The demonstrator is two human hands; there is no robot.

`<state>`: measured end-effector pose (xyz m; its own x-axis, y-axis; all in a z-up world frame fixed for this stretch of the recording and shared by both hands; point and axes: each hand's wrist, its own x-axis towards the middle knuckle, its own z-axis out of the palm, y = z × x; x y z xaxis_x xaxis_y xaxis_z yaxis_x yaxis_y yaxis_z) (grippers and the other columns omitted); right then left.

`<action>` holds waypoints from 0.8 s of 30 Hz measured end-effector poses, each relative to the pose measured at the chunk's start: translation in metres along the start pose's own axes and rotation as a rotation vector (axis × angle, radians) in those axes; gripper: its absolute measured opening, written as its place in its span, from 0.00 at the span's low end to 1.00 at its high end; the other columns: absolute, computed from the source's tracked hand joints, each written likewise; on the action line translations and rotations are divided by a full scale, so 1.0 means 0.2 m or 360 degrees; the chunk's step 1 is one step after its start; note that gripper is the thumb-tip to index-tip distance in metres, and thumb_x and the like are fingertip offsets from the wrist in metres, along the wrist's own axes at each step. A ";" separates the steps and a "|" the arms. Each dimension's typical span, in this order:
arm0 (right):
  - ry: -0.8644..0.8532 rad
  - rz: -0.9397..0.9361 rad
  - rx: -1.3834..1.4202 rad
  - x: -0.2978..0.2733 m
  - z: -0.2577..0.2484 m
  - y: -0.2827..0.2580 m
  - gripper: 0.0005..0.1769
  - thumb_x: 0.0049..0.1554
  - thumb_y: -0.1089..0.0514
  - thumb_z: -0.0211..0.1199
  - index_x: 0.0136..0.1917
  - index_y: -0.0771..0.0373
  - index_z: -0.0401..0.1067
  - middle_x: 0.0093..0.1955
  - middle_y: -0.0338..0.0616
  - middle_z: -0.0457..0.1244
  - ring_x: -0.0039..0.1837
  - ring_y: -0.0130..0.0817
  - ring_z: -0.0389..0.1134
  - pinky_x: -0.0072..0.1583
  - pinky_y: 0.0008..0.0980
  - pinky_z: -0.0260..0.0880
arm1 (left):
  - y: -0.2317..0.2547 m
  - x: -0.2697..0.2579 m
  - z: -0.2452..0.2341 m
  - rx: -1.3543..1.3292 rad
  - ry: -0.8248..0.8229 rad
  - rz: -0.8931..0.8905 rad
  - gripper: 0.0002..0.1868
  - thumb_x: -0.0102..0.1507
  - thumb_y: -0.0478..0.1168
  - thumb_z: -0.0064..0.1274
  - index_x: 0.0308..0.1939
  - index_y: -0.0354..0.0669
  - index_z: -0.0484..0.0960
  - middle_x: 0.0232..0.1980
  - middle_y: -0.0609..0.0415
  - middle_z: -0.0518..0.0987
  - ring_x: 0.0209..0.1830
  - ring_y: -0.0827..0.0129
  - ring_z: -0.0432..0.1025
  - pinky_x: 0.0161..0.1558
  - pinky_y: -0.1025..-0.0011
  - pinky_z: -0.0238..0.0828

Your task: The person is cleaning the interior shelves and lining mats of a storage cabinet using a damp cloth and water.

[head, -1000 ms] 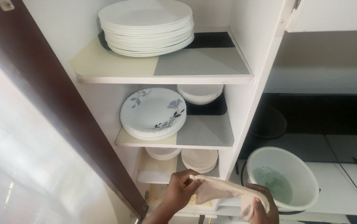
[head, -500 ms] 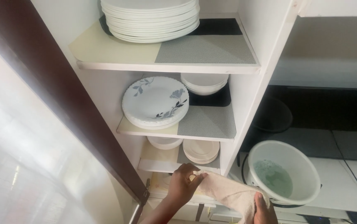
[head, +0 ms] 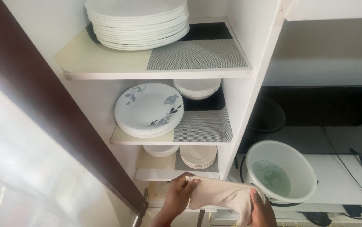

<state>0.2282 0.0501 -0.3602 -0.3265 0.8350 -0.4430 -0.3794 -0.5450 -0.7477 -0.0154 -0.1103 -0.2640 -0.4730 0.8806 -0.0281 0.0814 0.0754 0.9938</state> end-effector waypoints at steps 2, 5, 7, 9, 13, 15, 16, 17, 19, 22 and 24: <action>-0.0160 -0.0121 -0.0156 0.03 -0.04 0.01 0.43 0.59 0.41 0.58 0.76 0.73 0.55 0.70 0.65 0.61 0.71 0.51 0.64 0.72 0.46 0.59 | -0.02 0.02 0.00 -0.0079 -0.0003 -0.0088 0.13 0.69 0.43 0.54 0.34 0.37 0.78 0.24 0.61 0.76 0.22 0.81 0.66 0.26 0.75 0.64; -0.0049 -0.0138 -0.0325 0.01 -0.03 -0.03 0.37 0.59 0.44 0.58 0.73 0.70 0.61 0.66 0.61 0.63 0.67 0.49 0.65 0.70 0.45 0.60 | -0.04 0.03 -0.02 -0.0126 0.0040 -0.0065 0.15 0.69 0.42 0.56 0.30 0.39 0.73 0.22 0.63 0.70 0.21 0.82 0.59 0.22 0.75 0.57; -0.0136 -0.0371 -0.0526 0.08 -0.11 0.00 0.34 0.59 0.44 0.60 0.68 0.73 0.66 0.62 0.60 0.65 0.65 0.47 0.66 0.68 0.43 0.61 | -0.01 0.02 -0.04 -0.0135 0.0071 -0.0024 0.15 0.69 0.42 0.56 0.30 0.40 0.73 0.22 0.63 0.68 0.21 0.83 0.57 0.22 0.75 0.55; -0.0231 -0.0611 -0.0719 0.13 -0.14 0.00 0.33 0.58 0.45 0.63 0.64 0.76 0.71 0.58 0.60 0.67 0.62 0.46 0.67 0.67 0.41 0.62 | 0.00 0.01 -0.06 -0.0142 0.0104 0.0023 0.15 0.69 0.42 0.57 0.29 0.41 0.73 0.22 0.64 0.67 0.21 0.83 0.56 0.21 0.76 0.52; -0.0190 -0.0443 -0.0764 0.20 -0.13 0.01 0.29 0.59 0.44 0.62 0.60 0.73 0.72 0.52 0.60 0.68 0.57 0.46 0.68 0.63 0.41 0.65 | 0.01 0.00 -0.09 -0.0244 0.0070 0.0021 0.14 0.68 0.42 0.57 0.30 0.42 0.74 0.22 0.65 0.69 0.20 0.84 0.57 0.21 0.76 0.53; -0.0198 -0.0510 -0.0676 0.14 -0.05 0.00 0.29 0.59 0.45 0.63 0.59 0.75 0.73 0.53 0.58 0.68 0.57 0.44 0.68 0.63 0.40 0.65 | -0.02 0.01 -0.10 -0.0234 0.0065 0.0038 0.14 0.69 0.42 0.57 0.30 0.41 0.74 0.22 0.65 0.69 0.20 0.84 0.58 0.21 0.76 0.54; -0.0082 -0.0481 -0.0722 0.06 0.03 -0.04 0.27 0.60 0.46 0.62 0.60 0.72 0.71 0.55 0.53 0.68 0.59 0.40 0.68 0.64 0.37 0.64 | -0.05 0.02 -0.11 -0.0250 0.0067 0.0034 0.16 0.69 0.42 0.57 0.30 0.41 0.74 0.22 0.66 0.68 0.20 0.84 0.57 0.21 0.76 0.53; 0.0039 -0.0447 -0.0765 -0.02 0.11 -0.06 0.25 0.60 0.47 0.61 0.61 0.69 0.70 0.56 0.49 0.68 0.60 0.36 0.69 0.65 0.33 0.62 | -0.09 0.02 -0.11 -0.0262 0.0065 0.0024 0.17 0.70 0.43 0.58 0.29 0.40 0.73 0.23 0.66 0.67 0.20 0.84 0.56 0.21 0.75 0.52; -0.0098 -0.0418 -0.0623 -0.11 0.20 -0.05 0.25 0.59 0.48 0.62 0.61 0.70 0.71 0.55 0.49 0.68 0.57 0.36 0.68 0.61 0.35 0.65 | 0.00 -0.01 -0.13 -0.0177 0.0060 -0.0052 0.14 0.69 0.44 0.56 0.31 0.43 0.75 0.22 0.65 0.68 0.20 0.83 0.57 0.22 0.76 0.54; -0.0365 -0.0434 -0.0542 -0.16 0.20 0.04 0.24 0.59 0.50 0.62 0.60 0.72 0.73 0.52 0.48 0.69 0.53 0.34 0.68 0.57 0.34 0.68 | -0.02 -0.04 -0.11 -0.0016 0.0007 -0.0079 0.15 0.69 0.46 0.54 0.31 0.43 0.75 0.21 0.64 0.66 0.20 0.81 0.58 0.22 0.75 0.55; -0.0493 -0.0488 -0.0590 -0.15 0.21 0.09 0.23 0.61 0.51 0.63 0.60 0.73 0.73 0.51 0.47 0.68 0.52 0.32 0.68 0.56 0.31 0.68 | -0.03 -0.04 -0.10 0.0066 -0.0057 -0.0015 0.17 0.70 0.46 0.55 0.30 0.41 0.72 0.21 0.62 0.65 0.20 0.80 0.58 0.23 0.74 0.56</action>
<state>0.1946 0.0117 -0.3385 -0.5092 0.8589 -0.0544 -0.1861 -0.1716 -0.9674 -0.0296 -0.1261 -0.2684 -0.4421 0.8959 -0.0422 0.1137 0.1027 0.9882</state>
